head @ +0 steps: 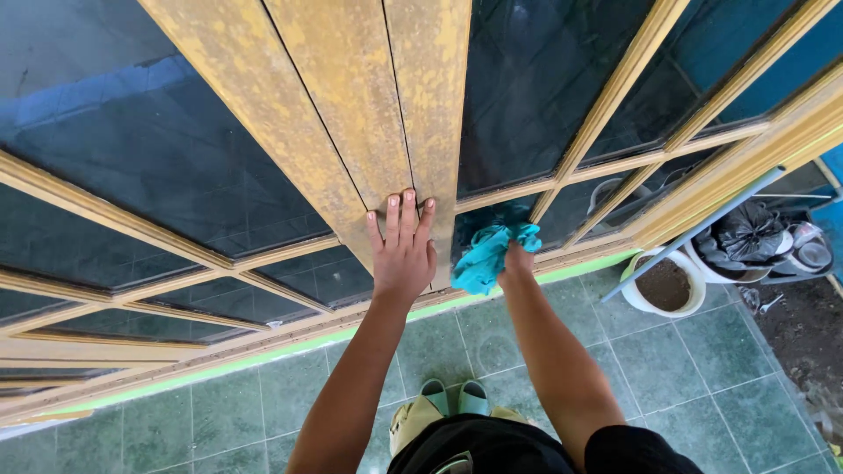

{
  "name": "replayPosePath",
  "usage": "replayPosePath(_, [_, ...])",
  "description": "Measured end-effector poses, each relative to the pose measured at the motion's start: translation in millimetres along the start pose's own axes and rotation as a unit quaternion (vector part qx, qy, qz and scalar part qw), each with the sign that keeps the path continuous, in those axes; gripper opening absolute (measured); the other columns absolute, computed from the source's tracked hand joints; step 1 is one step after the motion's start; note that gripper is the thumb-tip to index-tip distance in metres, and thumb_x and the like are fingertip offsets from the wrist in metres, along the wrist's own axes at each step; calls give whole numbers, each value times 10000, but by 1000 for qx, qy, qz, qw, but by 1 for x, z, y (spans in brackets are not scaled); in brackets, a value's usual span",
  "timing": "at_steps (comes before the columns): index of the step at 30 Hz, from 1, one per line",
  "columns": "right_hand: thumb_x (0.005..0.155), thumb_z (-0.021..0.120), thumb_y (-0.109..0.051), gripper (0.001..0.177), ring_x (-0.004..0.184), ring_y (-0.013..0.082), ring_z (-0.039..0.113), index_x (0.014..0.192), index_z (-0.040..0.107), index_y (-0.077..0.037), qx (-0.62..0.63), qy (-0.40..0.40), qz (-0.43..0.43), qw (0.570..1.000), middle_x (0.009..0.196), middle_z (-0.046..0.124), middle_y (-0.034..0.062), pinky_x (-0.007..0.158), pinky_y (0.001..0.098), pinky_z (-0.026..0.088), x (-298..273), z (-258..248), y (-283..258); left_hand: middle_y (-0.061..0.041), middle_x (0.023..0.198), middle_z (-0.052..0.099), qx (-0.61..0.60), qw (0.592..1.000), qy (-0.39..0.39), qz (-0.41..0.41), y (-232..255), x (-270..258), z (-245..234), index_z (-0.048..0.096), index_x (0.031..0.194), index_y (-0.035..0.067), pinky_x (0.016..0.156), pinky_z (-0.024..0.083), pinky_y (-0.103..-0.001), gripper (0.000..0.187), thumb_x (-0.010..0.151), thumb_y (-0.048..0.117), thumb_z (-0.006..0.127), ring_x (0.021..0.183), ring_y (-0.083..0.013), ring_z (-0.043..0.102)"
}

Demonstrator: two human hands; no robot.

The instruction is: Cleaning glass panes on a door and window using a cloth

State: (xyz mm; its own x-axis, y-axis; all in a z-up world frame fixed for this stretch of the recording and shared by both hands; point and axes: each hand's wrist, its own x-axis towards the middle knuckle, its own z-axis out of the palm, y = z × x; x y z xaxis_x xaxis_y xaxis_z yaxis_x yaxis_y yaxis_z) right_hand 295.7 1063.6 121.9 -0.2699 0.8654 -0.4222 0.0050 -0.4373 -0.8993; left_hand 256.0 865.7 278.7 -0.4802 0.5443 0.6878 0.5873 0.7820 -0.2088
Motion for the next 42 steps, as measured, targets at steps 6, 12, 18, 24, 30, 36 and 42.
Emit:
replayPosePath(6, [845,802,-214,766,1404,465,469,1528,456,-252,92,74,-39,992,1529,473,216,1147,605,389,9,-15,-96,-146,1693,306,-16,999,26,17,-2,2,8,486,1557,220,1247,150,-670,871,718,333,691,1575,-365,239])
replayPosePath(12, [909,857,-310,796,1481,373,398,1578,425,-288,93,150,-195,965,1596,443,140,1238,554,332,79,-35,-152,-221,1659,350,-25,999,34,6,8,5,6,544,1516,135,1220,163,-716,892,675,365,737,1552,-429,268])
replayPosePath(18, [905,753,-136,668,1415,362,465,1513,482,-81,124,158,-225,953,1510,522,229,1212,574,324,139,-23,-79,-337,1625,313,-65,996,16,-57,39,16,-5,558,1456,17,1202,219,-696,879,672,373,731,1529,-508,263])
replayPosePath(24, [894,722,-250,811,1437,372,455,1602,325,-232,-111,129,-104,980,1588,455,135,1262,539,309,258,-67,40,-415,1620,187,-98,979,31,-174,89,43,-12,551,1433,-9,1234,187,-624,799,767,396,725,1509,-584,197])
replayPosePath(30, [737,750,-163,573,1236,462,610,1296,632,-132,-168,-18,-41,985,1229,671,246,1072,579,459,191,-115,-84,-376,1649,82,-116,964,16,-239,107,55,-22,487,1492,0,1239,170,-619,806,796,272,788,1541,-541,126])
replayPosePath(36, [800,813,-171,486,1184,307,614,1253,639,-192,-4,-40,-114,993,1213,654,134,1022,528,457,151,-103,-157,-326,1671,71,-130,951,22,-281,123,60,-24,446,1527,19,1247,218,-579,787,860,320,733,1558,-509,152])
replayPosePath(42, [797,821,-250,609,1303,420,555,1339,545,-225,-190,-114,-182,958,1328,631,142,1096,590,444,216,-131,-80,-265,1703,36,-167,937,-38,-306,138,60,-41,363,1599,14,1240,215,-634,873,848,120,797,1581,-482,106])
